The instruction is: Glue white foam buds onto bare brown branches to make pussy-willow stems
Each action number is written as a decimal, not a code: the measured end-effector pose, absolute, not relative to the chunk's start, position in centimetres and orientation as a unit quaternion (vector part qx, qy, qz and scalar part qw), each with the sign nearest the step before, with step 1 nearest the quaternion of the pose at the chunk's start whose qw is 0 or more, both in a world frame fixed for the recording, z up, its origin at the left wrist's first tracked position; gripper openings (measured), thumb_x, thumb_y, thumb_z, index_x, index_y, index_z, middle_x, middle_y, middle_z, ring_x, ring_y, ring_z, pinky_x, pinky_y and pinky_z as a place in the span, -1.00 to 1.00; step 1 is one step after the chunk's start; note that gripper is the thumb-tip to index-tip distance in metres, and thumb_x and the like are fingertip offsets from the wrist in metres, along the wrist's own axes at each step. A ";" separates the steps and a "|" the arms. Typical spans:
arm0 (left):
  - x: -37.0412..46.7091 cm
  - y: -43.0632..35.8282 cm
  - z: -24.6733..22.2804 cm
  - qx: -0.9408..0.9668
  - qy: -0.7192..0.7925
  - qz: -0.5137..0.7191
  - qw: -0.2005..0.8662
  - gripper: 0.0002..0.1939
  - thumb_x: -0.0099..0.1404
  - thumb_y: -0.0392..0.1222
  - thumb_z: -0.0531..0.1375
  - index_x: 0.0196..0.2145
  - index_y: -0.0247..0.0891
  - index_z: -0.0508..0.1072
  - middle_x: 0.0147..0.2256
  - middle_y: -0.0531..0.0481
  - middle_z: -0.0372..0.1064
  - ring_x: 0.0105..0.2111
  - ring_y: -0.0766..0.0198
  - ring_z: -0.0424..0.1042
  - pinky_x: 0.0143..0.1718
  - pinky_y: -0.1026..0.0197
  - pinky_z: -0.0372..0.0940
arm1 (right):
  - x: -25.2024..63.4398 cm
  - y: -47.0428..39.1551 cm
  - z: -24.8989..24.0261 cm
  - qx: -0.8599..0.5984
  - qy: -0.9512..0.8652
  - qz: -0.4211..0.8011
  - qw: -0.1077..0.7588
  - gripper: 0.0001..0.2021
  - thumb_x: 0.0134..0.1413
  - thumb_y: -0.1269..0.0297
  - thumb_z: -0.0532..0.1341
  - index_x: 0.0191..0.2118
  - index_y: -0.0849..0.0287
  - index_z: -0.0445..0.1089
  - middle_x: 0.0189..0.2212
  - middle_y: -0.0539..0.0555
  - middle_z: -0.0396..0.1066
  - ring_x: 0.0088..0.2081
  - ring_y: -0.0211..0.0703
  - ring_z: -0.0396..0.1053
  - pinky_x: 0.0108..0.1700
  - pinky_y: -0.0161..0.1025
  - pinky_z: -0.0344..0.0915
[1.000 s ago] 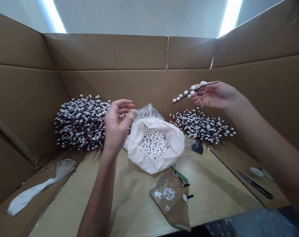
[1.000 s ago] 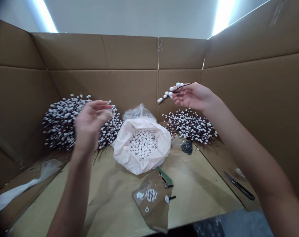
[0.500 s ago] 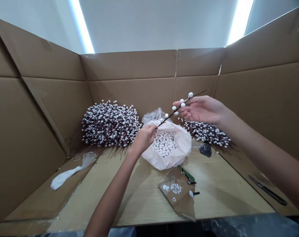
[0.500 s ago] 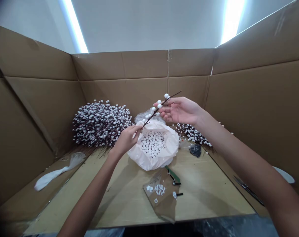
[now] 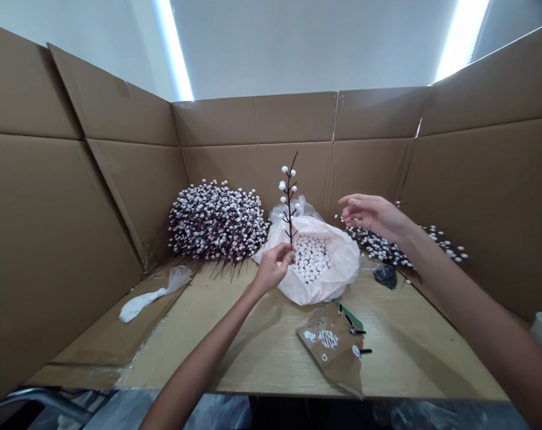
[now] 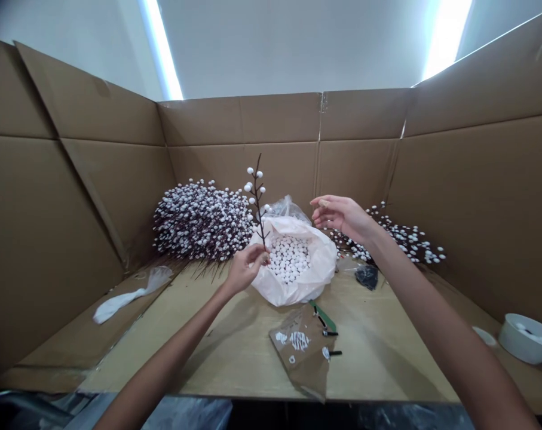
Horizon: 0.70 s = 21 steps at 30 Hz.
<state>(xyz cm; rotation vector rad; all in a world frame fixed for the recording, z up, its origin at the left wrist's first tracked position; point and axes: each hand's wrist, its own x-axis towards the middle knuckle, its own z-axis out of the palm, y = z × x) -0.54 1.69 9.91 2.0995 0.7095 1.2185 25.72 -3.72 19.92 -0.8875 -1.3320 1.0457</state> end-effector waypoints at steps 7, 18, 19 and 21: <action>0.2 0.6 5.8 0.700 0.241 0.437 0.510 -0.72 0.19 0.00 0.21 -0.36 -0.30 0.36 -0.52 0.02 0.36 -0.51 0.33 0.40 -0.44 0.28 0.33 | 27.1 -1.7 12.3 -0.441 -0.463 0.424 0.641 -0.87 -0.11 0.30 0.31 -0.39 0.23 0.41 -0.50 0.07 0.42 -0.48 -0.28 0.37 -0.35 -0.35 0.37; -0.7 0.6 1.8 0.660 0.271 0.391 0.581 -0.64 0.25 0.11 0.13 -0.22 -0.25 0.25 -0.52 0.10 0.31 -0.60 0.37 0.39 -0.67 0.38 0.29 | 30.3 -0.6 6.6 -0.442 -0.384 0.371 0.721 -0.76 -0.23 0.25 0.36 -0.34 0.15 0.43 -0.45 0.04 0.43 -0.44 -0.26 0.37 -0.34 -0.33 0.38; -0.7 0.6 1.6 0.661 0.272 0.391 0.580 -0.63 0.25 0.12 0.13 -0.21 -0.25 0.25 -0.53 0.10 0.31 -0.61 0.38 0.38 -0.66 0.37 0.29 | 30.9 -0.6 6.4 -0.439 -0.373 0.363 0.732 -0.79 -0.22 0.26 0.34 -0.34 0.14 0.43 -0.45 0.03 0.43 -0.44 -0.27 0.36 -0.34 -0.34 0.37; -0.6 0.5 1.3 0.661 0.271 0.395 0.578 -0.62 0.25 0.13 0.13 -0.20 -0.25 0.25 -0.53 0.10 0.31 -0.62 0.38 0.36 -0.66 0.37 0.29 | 32.0 -0.6 5.9 -0.438 -0.352 0.348 0.750 -0.85 -0.20 0.28 0.31 -0.39 0.12 0.41 -0.47 0.02 0.41 -0.46 -0.29 0.34 -0.37 -0.36 0.36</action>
